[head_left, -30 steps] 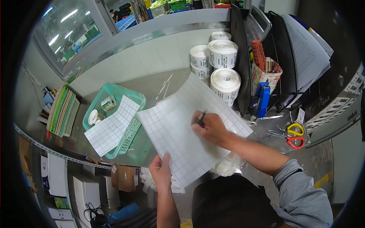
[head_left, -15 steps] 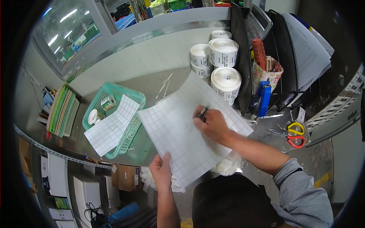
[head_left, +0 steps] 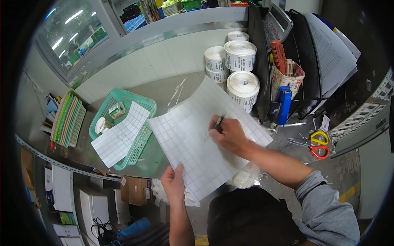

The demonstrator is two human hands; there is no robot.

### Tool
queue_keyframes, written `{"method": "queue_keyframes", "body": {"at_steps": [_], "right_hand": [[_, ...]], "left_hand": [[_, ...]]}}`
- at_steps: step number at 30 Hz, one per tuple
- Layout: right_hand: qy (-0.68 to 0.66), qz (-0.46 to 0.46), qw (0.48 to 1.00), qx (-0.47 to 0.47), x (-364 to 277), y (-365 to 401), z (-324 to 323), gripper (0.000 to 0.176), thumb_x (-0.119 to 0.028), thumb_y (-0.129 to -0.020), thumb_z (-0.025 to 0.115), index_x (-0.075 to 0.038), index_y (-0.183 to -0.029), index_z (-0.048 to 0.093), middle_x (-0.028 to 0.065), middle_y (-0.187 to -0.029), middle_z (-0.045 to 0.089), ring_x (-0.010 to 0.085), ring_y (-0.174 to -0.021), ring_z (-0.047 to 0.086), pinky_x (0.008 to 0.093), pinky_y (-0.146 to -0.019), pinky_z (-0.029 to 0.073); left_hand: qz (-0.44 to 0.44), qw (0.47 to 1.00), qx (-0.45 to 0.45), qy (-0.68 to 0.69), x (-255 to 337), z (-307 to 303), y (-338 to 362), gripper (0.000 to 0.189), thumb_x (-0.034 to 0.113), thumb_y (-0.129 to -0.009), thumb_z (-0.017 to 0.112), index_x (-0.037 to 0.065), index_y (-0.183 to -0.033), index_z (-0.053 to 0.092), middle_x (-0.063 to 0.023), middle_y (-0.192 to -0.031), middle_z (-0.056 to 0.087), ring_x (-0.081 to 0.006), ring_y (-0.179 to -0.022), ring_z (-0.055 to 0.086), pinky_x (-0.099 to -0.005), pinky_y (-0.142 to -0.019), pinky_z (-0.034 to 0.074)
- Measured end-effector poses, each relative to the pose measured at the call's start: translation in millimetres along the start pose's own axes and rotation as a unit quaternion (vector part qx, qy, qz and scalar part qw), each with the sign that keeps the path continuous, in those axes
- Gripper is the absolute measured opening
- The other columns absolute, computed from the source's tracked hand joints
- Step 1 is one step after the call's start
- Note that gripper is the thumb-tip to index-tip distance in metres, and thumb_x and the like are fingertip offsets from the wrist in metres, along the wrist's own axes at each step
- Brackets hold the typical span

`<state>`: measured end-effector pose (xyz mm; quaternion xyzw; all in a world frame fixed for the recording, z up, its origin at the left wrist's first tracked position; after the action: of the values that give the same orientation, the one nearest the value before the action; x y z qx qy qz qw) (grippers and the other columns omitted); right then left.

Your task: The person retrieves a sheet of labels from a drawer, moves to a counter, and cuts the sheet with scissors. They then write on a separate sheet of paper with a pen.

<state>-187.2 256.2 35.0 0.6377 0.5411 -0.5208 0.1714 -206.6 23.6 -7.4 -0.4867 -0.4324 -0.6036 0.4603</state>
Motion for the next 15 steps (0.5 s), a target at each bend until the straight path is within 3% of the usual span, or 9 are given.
{"method": "queue_keyframes", "body": {"at_steps": [4, 6, 7, 9, 10, 12, 13, 15], "right_hand": [[0.006, -0.002, 1.0, 0.008, -13.1, 2.8, -6.8, 0.006, -0.008, -0.076, 0.055, -0.003, -0.076, 0.055, 0.005, -0.055, 0.049, 0.0118, -0.052, 0.046, 0.028, -0.051, 0.039], [0.021, -0.008, 1.0, 0.02, -28.3, 2.2, -14.6, 0.006, -0.009, -0.076, 0.056, -0.003, -0.078, 0.056, 0.0037, -0.058, 0.051, 0.0105, -0.054, 0.047, 0.0275, -0.052, 0.039], [-0.039, -0.017, 0.998, 0.047, -39.1, 6.3, -23.0, 0.006, -0.009, -0.077, 0.057, -0.004, -0.08, 0.057, 0.0023, -0.063, 0.053, 0.0094, -0.057, 0.048, 0.0266, -0.053, 0.039], [-0.151, -0.078, 0.982, 0.082, -58.7, 17.1, -43.1, 0.008, -0.007, -0.079, 0.058, -0.004, -0.086, 0.058, 0.0009, -0.079, 0.057, 0.0074, -0.064, 0.05, 0.0229, -0.056, 0.039], [-0.119, -0.132, 0.978, 0.105, -67.3, 21.3, -55.9, 0.012, 0.0, -0.078, 0.057, -0.004, -0.089, 0.056, 0.0002, -0.077, 0.056, 0.0062, -0.066, 0.05, 0.0225, -0.057, 0.041], [-0.194, -0.162, 0.958, 0.137, -78.5, 27.2, -74.3, 0.013, 0.002, -0.078, 0.056, -0.003, -0.09, 0.055, 0.001, -0.078, 0.056, 0.0058, -0.065, 0.049, 0.0219, -0.061, 0.043], [-0.234, -0.164, 0.947, 0.146, -82.7, 29.8, -81.3, 0.013, 0.002, -0.078, 0.056, -0.002, -0.09, 0.055, 0.0011, -0.078, 0.056, 0.0057, -0.065, 0.048, 0.022, -0.061, 0.043], [-0.242, -0.157, 0.946, 0.149, -84.7, 33.8, -88.9, 0.012, 0.002, -0.078, 0.056, -0.002, -0.089, 0.056, 0.0006, -0.077, 0.056, 0.0049, -0.064, 0.047, 0.0211, -0.06, 0.042]], "left_hand": [[0.005, 1.0, 0.005, 0.003, 3.4, 4.8, 2.9, 0.009, 0.006, -0.088, 0.059, -0.002, -0.086, 0.063, 0.0012, -0.079, 0.062, -0.002, -0.069, 0.05, -0.0168, -0.061, 0.037], [0.057, 0.998, 0.019, -0.014, 19.9, 10.3, 11.0, 0.008, 0.004, -0.087, 0.06, -0.001, -0.08, 0.06, 0.0028, -0.075, 0.058, -0.0011, -0.067, 0.046, -0.0159, -0.058, 0.034], [0.062, 0.998, 0.026, -0.014, 26.2, 8.3, 15.4, 0.008, 0.004, -0.087, 0.06, -0.001, -0.08, 0.06, 0.0028, -0.075, 0.058, -0.0011, -0.067, 0.046, -0.0159, -0.058, 0.034], [0.171, 0.978, 0.058, -0.1, 47.7, 0.6, 27.9, 0.01, 0.001, -0.084, 0.06, 0.0, -0.076, 0.056, 0.0042, -0.071, 0.053, -0.0011, -0.065, 0.042, -0.0159, -0.057, 0.032], [0.231, 0.961, 0.106, -0.112, 65.5, -1.8, 31.1, 0.013, 0.0, -0.082, 0.061, 0.002, -0.073, 0.053, 0.0044, -0.07, 0.049, -0.0017, -0.064, 0.039, -0.0159, -0.058, 0.03], [0.304, 0.931, 0.176, -0.095, 108.7, -14.4, 25.5, 0.006, -0.002, -0.082, 0.062, 0.001, -0.08, 0.057, -0.0004, -0.076, 0.056, -0.0058, -0.068, 0.046, -0.0194, -0.063, 0.039], [0.322, 0.915, 0.19, -0.154, 121.8, -43.6, 14.3, 0.008, -0.001, -0.083, 0.06, -0.002, -0.091, 0.06, -0.0051, -0.084, 0.062, -0.009, -0.074, 0.053, -0.023, -0.07, 0.044], [0.265, 0.939, 0.183, -0.123, 161.5, -76.6, -10.2, 0.022, 0.005, -0.088, 0.055, -0.005, -0.106, 0.059, -0.0104, -0.097, 0.064, -0.0128, -0.082, 0.059, -0.0243, -0.075, 0.047]]}}
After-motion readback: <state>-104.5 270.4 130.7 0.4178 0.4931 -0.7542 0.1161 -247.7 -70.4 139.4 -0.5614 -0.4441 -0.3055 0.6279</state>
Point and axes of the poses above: each hand's wrist, its own y-axis away from the middle knuckle, its own z-axis out of the palm, x = y × z, the point moved 3 cm from there along -y, towards the middle knuckle
